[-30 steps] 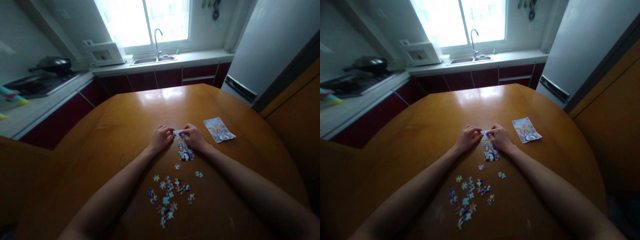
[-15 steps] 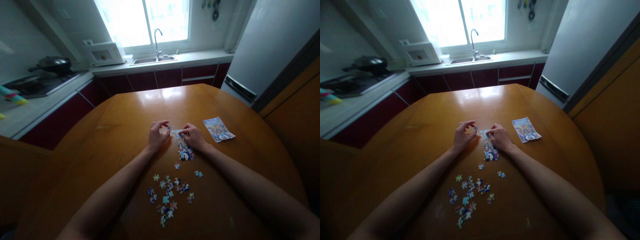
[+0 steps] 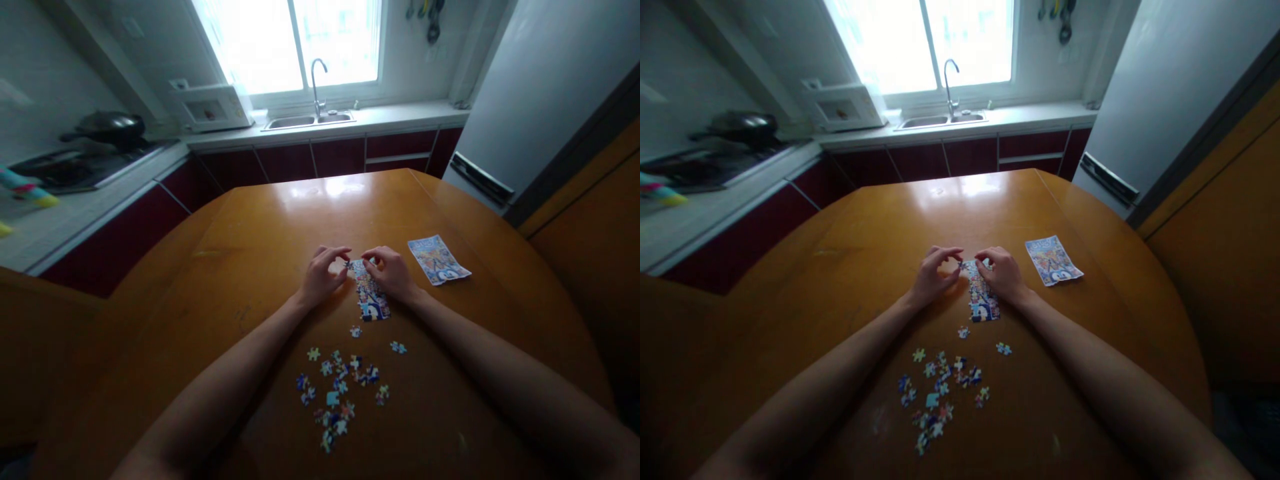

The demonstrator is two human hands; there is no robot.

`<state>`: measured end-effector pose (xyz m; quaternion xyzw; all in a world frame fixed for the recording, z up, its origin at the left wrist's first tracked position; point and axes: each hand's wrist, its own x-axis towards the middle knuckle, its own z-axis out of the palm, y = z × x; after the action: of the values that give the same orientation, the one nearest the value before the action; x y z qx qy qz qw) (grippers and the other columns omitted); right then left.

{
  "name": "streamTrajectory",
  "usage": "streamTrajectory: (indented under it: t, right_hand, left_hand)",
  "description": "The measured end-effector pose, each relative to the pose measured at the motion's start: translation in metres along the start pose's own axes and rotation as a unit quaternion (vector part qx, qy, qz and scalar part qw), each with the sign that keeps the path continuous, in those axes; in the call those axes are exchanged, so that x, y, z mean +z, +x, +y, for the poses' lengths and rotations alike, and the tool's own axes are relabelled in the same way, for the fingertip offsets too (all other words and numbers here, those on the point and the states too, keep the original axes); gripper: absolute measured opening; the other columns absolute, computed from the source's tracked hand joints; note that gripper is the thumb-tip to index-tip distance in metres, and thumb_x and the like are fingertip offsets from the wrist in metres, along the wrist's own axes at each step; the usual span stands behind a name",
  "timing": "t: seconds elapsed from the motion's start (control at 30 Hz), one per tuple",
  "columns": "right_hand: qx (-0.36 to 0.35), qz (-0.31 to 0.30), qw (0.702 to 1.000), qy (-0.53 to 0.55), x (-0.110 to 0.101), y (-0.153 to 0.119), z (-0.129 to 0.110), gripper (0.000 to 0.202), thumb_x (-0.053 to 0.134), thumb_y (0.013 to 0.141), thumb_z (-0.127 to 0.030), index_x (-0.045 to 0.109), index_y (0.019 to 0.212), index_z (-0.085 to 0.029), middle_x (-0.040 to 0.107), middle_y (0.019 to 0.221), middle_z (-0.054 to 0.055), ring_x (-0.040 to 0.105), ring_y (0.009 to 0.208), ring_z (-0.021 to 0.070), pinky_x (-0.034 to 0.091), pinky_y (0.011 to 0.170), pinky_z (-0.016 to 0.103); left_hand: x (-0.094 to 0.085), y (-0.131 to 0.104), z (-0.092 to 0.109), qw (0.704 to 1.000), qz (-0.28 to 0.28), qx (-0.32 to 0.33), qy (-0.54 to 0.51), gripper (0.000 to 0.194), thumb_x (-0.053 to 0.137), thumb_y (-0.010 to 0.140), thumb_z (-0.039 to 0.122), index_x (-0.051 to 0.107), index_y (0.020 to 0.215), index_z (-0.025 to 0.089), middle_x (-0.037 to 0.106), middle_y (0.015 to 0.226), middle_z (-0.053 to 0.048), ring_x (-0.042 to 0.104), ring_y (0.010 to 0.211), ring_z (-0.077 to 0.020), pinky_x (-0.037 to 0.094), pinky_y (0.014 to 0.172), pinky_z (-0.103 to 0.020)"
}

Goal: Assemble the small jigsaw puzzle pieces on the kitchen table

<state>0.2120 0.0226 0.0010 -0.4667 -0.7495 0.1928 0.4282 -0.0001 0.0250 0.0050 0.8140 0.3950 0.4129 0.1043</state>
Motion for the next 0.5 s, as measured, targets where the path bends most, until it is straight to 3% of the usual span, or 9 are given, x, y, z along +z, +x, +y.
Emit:
streamTrajectory:
  t: [0.1, 0.23, 0.5]
  right_hand:
    - [-0.030, -0.033, 0.997, 0.055, -0.0005, -0.0007, -0.0025, 0.008, 0.066, 0.086, -0.026, 0.071, 0.087, -0.020, 0.071, 0.084, 0.004, 0.061, 0.077, 0.0178, 0.047, 0.074, 0.030]
    - [-0.031, -0.060, 0.992, 0.106, 0.0006, -0.0014, -0.0014, 0.005, 0.066, 0.083, -0.023, 0.069, 0.083, -0.020, 0.071, 0.079, 0.002, 0.061, 0.072, 0.0157, 0.045, 0.068, 0.027]
    - [0.037, -0.008, 0.990, 0.133, -0.0026, 0.0040, -0.0020, 0.011, 0.068, 0.081, -0.029, 0.067, 0.080, -0.018, 0.067, 0.072, 0.001, 0.054, 0.062, 0.0128, 0.041, 0.058, 0.025]
  left_hand:
    - [0.0021, -0.0010, 0.0007, 0.999, -0.015, 0.027, -0.013, 0.043, 0.068, 0.081, 0.012, 0.061, 0.121, 0.022, 0.073, 0.100, -0.004, 0.062, 0.097, -0.0206, 0.052, 0.087, -0.037]
    - [0.0032, -0.0013, 0.0038, 0.997, -0.028, 0.064, -0.032, 0.042, 0.069, 0.082, 0.012, 0.061, 0.122, 0.023, 0.074, 0.101, -0.003, 0.062, 0.094, -0.0196, 0.053, 0.087, -0.036]
    - [0.0010, 0.0006, 0.0068, 0.999, -0.001, 0.050, 0.009, 0.034, 0.071, 0.085, 0.022, 0.063, 0.117, 0.022, 0.070, 0.105, -0.006, 0.060, 0.102, -0.0222, 0.051, 0.091, -0.039]
